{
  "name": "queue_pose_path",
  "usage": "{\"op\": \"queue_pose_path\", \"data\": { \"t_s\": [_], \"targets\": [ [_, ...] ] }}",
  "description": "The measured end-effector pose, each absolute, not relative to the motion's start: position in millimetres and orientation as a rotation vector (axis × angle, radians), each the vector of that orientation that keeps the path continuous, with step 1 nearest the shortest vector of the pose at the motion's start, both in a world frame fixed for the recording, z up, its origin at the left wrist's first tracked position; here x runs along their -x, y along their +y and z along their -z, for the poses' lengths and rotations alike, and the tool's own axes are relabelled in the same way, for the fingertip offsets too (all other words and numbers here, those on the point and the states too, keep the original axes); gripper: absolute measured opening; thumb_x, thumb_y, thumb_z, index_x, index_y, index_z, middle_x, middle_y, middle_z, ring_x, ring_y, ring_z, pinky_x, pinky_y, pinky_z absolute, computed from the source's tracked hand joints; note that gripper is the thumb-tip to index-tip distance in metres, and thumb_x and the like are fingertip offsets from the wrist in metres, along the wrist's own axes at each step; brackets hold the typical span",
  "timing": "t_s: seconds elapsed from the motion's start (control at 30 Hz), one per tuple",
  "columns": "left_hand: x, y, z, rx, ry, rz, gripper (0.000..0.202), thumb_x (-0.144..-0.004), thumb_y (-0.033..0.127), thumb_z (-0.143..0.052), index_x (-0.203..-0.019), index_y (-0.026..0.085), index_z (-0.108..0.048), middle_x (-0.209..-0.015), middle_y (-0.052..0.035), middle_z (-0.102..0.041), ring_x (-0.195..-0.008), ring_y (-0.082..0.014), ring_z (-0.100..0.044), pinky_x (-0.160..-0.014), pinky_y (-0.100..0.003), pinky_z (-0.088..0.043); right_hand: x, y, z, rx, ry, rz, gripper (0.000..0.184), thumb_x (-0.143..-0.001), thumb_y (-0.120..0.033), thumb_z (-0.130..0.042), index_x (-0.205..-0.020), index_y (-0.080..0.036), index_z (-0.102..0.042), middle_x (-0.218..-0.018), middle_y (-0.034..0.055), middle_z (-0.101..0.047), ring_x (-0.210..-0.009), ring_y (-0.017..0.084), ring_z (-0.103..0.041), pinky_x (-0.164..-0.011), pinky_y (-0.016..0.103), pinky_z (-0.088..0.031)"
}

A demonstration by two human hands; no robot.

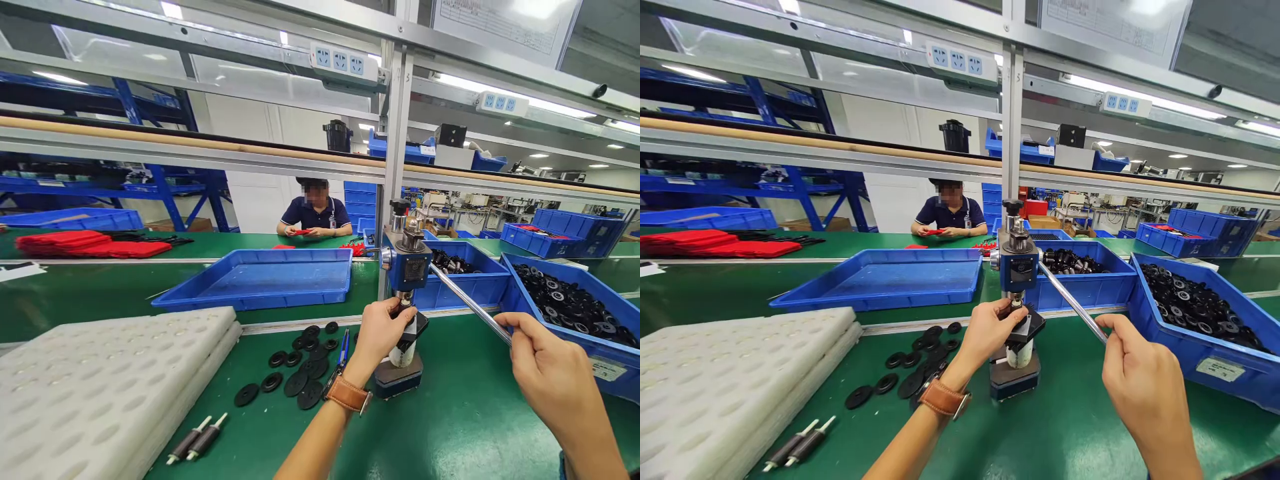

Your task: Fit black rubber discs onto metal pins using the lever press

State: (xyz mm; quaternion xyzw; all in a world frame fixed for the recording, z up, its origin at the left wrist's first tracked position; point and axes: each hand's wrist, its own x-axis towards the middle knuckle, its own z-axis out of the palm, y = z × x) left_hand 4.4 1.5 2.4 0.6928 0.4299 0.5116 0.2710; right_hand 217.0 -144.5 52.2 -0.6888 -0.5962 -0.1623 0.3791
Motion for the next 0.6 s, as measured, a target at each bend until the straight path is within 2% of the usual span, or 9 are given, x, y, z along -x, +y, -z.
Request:
{"op": "queue_pose_path", "data": {
  "t_s": [0.17,0.33,0.53,0.6],
  "targets": [
    [-3.9,0.5,-4.1,-1.879,1.186,-1.36,0.034,-0.079,0.043,-0.065,-0.056,0.018,-0.06,-0.055,0.0017,-0.053,-0.056,-0.0143,-0.046,-0.052,-0.025,-0.029,-217.8,-144.5,-61.2,1.843,-1.57,0.405,0.035,-0.09,-0.029,-0.039,-0.1,-0.03,-0.072,-0.047,-0.0039,-0.054,-0.043,0.019,-0.055,-0.048,0.027,-0.031],
    [-3.8,-0.5,-4.0,-1.841,1.172,-1.332,0.032,-0.079,0.043,-0.065,-0.063,0.016,-0.067,-0.06,-0.0004,-0.059,-0.059,-0.0153,-0.05,-0.053,-0.025,-0.033,-211.4,-145.1,-52.7,1.774,-1.466,0.42,0.035,-0.09,-0.031,-0.041,-0.096,-0.029,-0.075,-0.041,-0.0052,-0.045,-0.035,0.017,-0.046,-0.044,0.028,-0.029],
    [-4.6,-1.0,-3.6,-1.809,1.176,-1.335,0.033,-0.079,0.044,-0.066,-0.062,0.016,-0.066,-0.06,-0.0005,-0.06,-0.058,-0.0147,-0.05,-0.051,-0.024,-0.032,-206.7,-143.6,-43.1,1.747,-1.393,0.431,0.036,-0.09,-0.03,-0.041,-0.095,-0.025,-0.076,-0.042,-0.0051,-0.042,-0.035,0.014,-0.042,-0.045,0.027,-0.032],
    [-4.7,-0.7,-4.0,-1.814,1.176,-1.348,0.033,-0.079,0.043,-0.067,-0.06,0.016,-0.066,-0.059,-0.0002,-0.06,-0.058,-0.0144,-0.05,-0.051,-0.024,-0.032,-209.1,-143.1,-48.7,1.765,-1.441,0.384,0.036,-0.09,-0.03,-0.04,-0.095,-0.025,-0.076,-0.042,-0.0047,-0.045,-0.035,0.015,-0.044,-0.045,0.027,-0.031]
  ]
}}
